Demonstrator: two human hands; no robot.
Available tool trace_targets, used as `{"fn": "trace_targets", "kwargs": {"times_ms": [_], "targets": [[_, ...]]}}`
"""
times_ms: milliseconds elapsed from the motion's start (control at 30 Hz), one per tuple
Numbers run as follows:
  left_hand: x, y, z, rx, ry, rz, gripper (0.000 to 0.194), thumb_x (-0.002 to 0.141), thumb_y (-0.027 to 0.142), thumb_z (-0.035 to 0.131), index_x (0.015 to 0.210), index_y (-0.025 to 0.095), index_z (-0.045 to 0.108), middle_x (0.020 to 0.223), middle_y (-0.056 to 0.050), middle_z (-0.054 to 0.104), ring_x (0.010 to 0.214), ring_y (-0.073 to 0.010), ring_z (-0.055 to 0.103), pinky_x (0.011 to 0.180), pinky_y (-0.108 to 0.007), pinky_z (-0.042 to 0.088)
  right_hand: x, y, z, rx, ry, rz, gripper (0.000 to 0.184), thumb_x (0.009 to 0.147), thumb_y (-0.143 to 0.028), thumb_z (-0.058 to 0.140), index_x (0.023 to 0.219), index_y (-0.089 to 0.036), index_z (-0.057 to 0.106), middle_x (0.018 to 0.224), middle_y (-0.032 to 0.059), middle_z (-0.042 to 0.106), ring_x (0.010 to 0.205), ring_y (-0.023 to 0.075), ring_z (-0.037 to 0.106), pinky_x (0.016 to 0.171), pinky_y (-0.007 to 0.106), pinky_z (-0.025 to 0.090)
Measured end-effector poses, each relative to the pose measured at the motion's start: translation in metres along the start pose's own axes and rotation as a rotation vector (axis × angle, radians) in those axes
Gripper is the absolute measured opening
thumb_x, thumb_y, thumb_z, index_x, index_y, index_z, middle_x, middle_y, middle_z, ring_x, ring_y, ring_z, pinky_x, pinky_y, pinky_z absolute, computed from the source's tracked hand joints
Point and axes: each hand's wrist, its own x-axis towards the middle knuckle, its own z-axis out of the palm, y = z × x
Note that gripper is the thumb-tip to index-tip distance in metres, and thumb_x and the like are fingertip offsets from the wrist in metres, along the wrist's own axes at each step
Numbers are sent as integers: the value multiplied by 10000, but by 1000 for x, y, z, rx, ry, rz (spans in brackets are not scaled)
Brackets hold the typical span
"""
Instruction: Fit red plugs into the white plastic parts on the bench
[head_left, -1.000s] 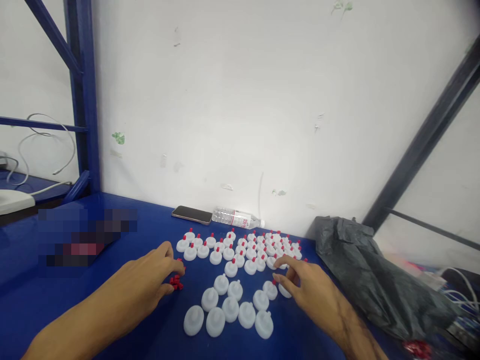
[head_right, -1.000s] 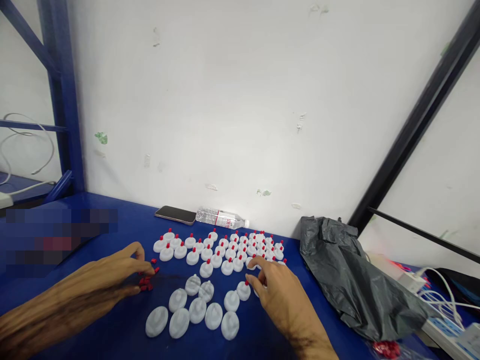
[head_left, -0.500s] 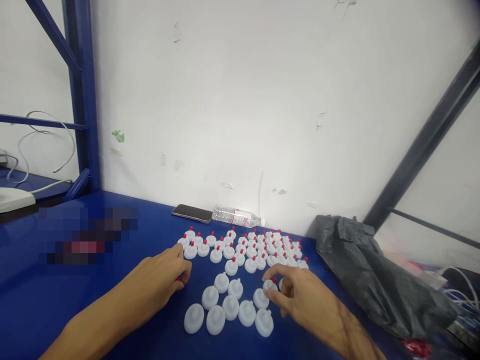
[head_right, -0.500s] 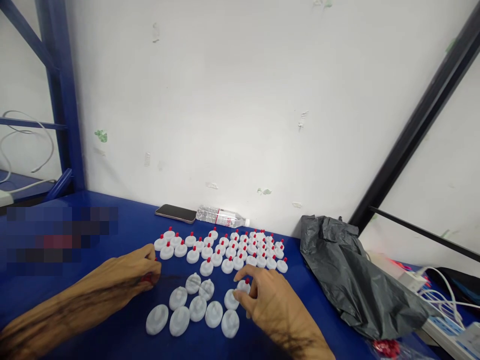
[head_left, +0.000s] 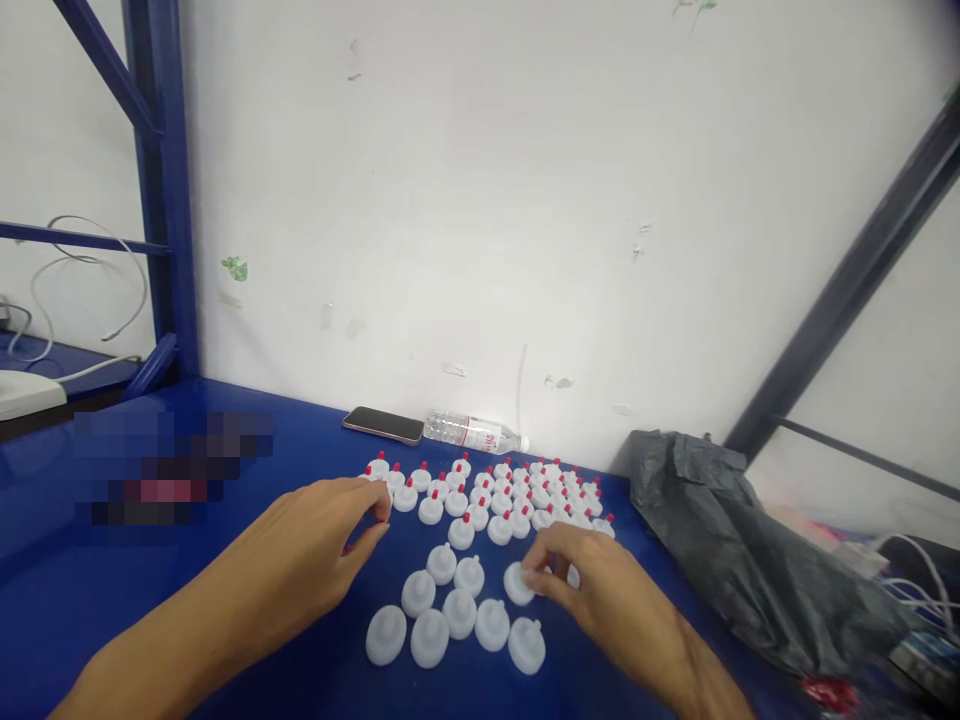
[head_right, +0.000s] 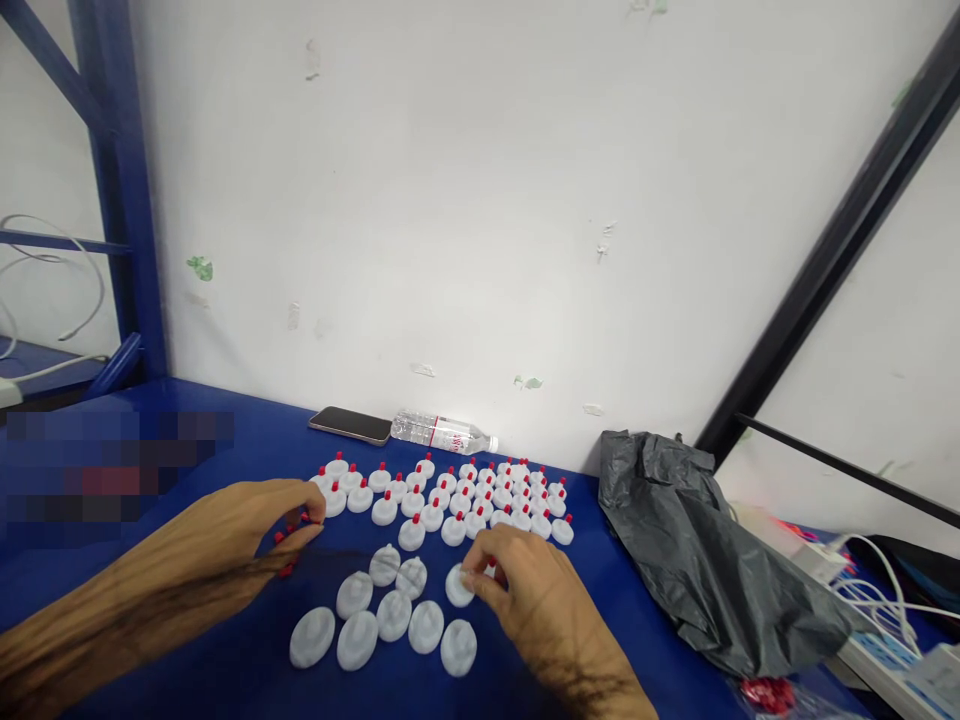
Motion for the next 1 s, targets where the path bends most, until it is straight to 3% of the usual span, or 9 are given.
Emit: {"fn": "trace_targets", "kwargs": {"times_ms": [67, 200, 333, 400, 500, 600, 700, 833, 1000], "targets": [[-1, 6, -2, -21, 21, 16, 298, 1192, 294, 551, 1068, 293, 821, 919, -9, 850, 857, -275, 778, 810, -382, 475, -2, -3, -1, 49, 68, -44, 144, 1141, -379, 800, 1018, -312, 830, 1034, 32, 939, 971, 288, 896, 996, 412, 709], [-4, 10, 2, -57, 98, 106, 240, 1153, 273, 625, 1043, 302, 837, 968, 0, 885, 841, -252, 800, 805, -357, 511, -3, -9, 1, 168, 117, -93, 241, 1207, -465, 689, 1015, -322, 717, 1002, 35, 934, 870, 265, 906, 934, 401, 760], [-6, 15, 12, -117, 211, 221, 269, 1188, 246, 658, 1077, 319, 892, 989, 12, 909, 844, -233, 836, 828, -333, 590, -2, -13, 10, 252, 233, -169, 255, 1244, -539, 691, 1118, -319, 720, 1446, 130, 964, 1050, 279, 987, 922, 393, 807], [-6, 20, 15, -144, 271, 273, 309, 1197, 211, 656, 1100, 337, 921, 999, 22, 926, 862, -225, 878, 809, -313, 617, -1, -16, 14, 303, 234, -191, 253, 1245, -548, 706, 1135, -319, 710, 1562, 157, 947, 1149, 304, 1004, 967, 411, 829], [-4, 27, 17, -197, 322, 335, 327, 1169, 168, 680, 1124, 362, 939, 1013, 54, 963, 862, -204, 937, 776, -271, 663, -1, -23, 18, 313, 244, -251, 212, 1247, -501, 719, 1144, -316, 727, 1423, 136, 996, 1153, 306, 1008, 1072, 425, 823], [-3, 33, 19, -226, 406, 374, 343, 1155, 164, 678, 1131, 382, 940, 1015, 76, 991, 814, -195, 957, 743, -249, 696, -1, -32, 24, 244, 295, -352, 147, 1265, -438, 730, 1201, -325, 800, 1196, 38, 999, 1016, 248, 983, 995, 326, 800], [-2, 38, 22, -241, 497, 415, 374, 1158, 167, 659, 1132, 408, 943, 1010, 76, 1005, 768, -206, 954, 695, -244, 714, 2, -36, 34, 195, 325, -443, 99, 1245, -420, 824, 1317, -363, 861, 1166, -20, 985, 991, 217, 967, 1011, 275, 782], [-2, 43, 22, -260, 513, 479, 392, 1176, 159, 642, 1124, 414, 935, 980, 81, 1004, 761, -210, 960, 687, -228, 734, 8, -31, 45, 188, 280, -497, 404, 1136, -453, 1004, 1503, -413, 840, 1187, -58, 1008, 953, 208, 980, 952, 240, 777], [-2, 44, 18, -260, 459, 522, 375, 1246, 215, 627, 1108, 401, 922, 1002, 76, 1011, 739, -189, 952, 675, -205, 717, 10, -30, 45, 181, 272, -466, 388, 1086, -436, 1052, 1421, -394, 860, 1092, -64, 1005, 883, 203, 968, 876, 228, 751]]}}
